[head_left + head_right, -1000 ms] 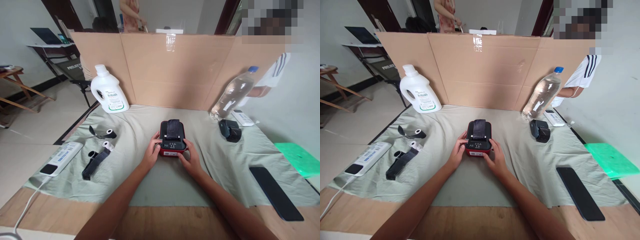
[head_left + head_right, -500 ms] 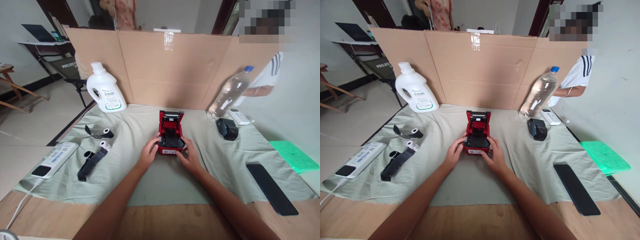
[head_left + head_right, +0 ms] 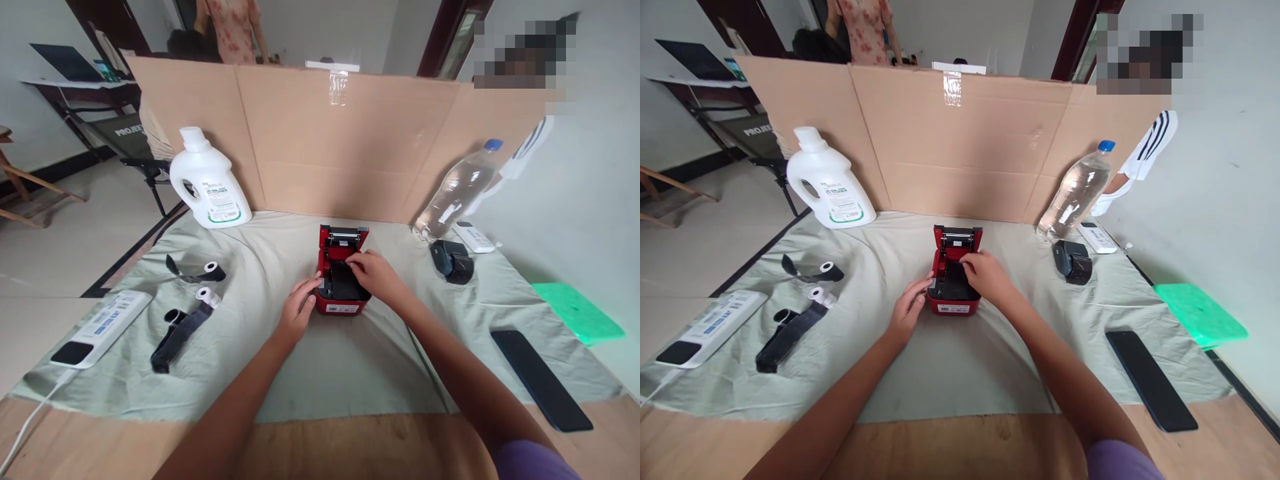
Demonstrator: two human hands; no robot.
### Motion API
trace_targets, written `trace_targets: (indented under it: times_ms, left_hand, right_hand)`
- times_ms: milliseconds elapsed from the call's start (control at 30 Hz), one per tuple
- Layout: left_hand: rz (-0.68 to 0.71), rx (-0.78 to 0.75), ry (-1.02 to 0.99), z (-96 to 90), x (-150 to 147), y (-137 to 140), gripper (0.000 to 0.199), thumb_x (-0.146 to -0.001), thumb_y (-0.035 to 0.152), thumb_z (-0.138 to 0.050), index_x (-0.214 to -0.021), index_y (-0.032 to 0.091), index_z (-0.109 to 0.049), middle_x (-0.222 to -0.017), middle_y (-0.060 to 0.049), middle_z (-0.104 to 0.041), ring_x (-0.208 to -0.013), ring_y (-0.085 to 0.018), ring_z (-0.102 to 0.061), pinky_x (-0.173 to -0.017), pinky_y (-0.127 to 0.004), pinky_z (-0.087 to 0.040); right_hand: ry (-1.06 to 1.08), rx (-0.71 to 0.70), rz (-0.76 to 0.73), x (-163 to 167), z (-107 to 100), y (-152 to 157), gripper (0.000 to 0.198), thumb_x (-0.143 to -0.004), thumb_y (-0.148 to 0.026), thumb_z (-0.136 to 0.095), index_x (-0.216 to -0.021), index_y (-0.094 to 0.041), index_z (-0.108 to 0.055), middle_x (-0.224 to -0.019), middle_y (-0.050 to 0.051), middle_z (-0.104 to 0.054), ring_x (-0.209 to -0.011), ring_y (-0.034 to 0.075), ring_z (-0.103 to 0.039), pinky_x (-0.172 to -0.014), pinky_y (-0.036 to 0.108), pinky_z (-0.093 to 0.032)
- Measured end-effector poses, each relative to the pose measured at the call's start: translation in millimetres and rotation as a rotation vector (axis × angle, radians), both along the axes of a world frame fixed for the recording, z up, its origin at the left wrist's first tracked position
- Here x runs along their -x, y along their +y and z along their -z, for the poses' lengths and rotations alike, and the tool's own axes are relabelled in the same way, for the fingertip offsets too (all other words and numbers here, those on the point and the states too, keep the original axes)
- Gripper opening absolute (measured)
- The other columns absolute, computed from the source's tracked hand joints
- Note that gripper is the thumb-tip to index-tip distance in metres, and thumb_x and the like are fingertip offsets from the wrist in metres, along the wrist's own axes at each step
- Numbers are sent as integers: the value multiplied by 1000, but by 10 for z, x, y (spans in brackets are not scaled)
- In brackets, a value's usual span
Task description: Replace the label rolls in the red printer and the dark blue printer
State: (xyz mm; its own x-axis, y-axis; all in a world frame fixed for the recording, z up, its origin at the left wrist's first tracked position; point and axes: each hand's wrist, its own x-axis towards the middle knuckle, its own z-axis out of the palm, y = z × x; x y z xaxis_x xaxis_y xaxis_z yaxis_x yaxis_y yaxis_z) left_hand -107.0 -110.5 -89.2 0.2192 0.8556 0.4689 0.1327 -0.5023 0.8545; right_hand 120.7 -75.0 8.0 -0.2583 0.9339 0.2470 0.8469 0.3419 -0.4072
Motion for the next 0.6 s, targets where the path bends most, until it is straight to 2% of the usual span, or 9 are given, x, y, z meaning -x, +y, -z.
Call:
trace_targets:
  times_ms: [100,200,400,500,600]
  left_hand:
    - [3,1,6,-5,2,-8,38,-102,38,-44,-133,26,-61,-147,-8,-54,-135,-25,-51,-114,-43,-41]
    - [-6,15,25,-13,1,-19,38,-102,37,-43,-134,25,-61,-148,-8,-54,-135,-24,-51,-115,-43,-41]
    - [-31,20,55,-11,-9,-34,38,-103,34,-42,-135,25,-60,-148,-9,-53,-135,-24,-51,-116,-44,-40]
    - [-28,4,53,-1,-7,-26,38,-103,34,-42,-136,25,-59,-149,-9,-52,-135,-23,-51,-116,-43,-40]
    - [-16,-4,43,-3,5,-15,39,-103,34,-42,-137,25,-58,-149,-9,-52,-135,-24,-51,-114,-43,-41]
  right_hand:
    - [-293,135,43,196,-96,262,33,-93,-11,-46,-106,-18,-75,-102,11,-74,-99,25,-63,-85,34,-45]
    - [-455,233,57,316,-133,380,33,-89,-9,-49,-108,-17,-75,-107,13,-73,-105,27,-62,-86,34,-43]
    - [-543,394,74,422,-188,350,33,-83,-26,-65,-114,-20,-73,-111,15,-72,-127,37,-45,-92,41,-38]
    - [-574,433,118,516,-198,362,29,-80,-22,-65,-107,-17,-75,-111,17,-71,-127,39,-44,-95,44,-34]
    - [-561,403,144,531,-194,377,26,-80,-19,-63,-103,-15,-74,-111,17,-71,-124,38,-46,-95,45,-33]
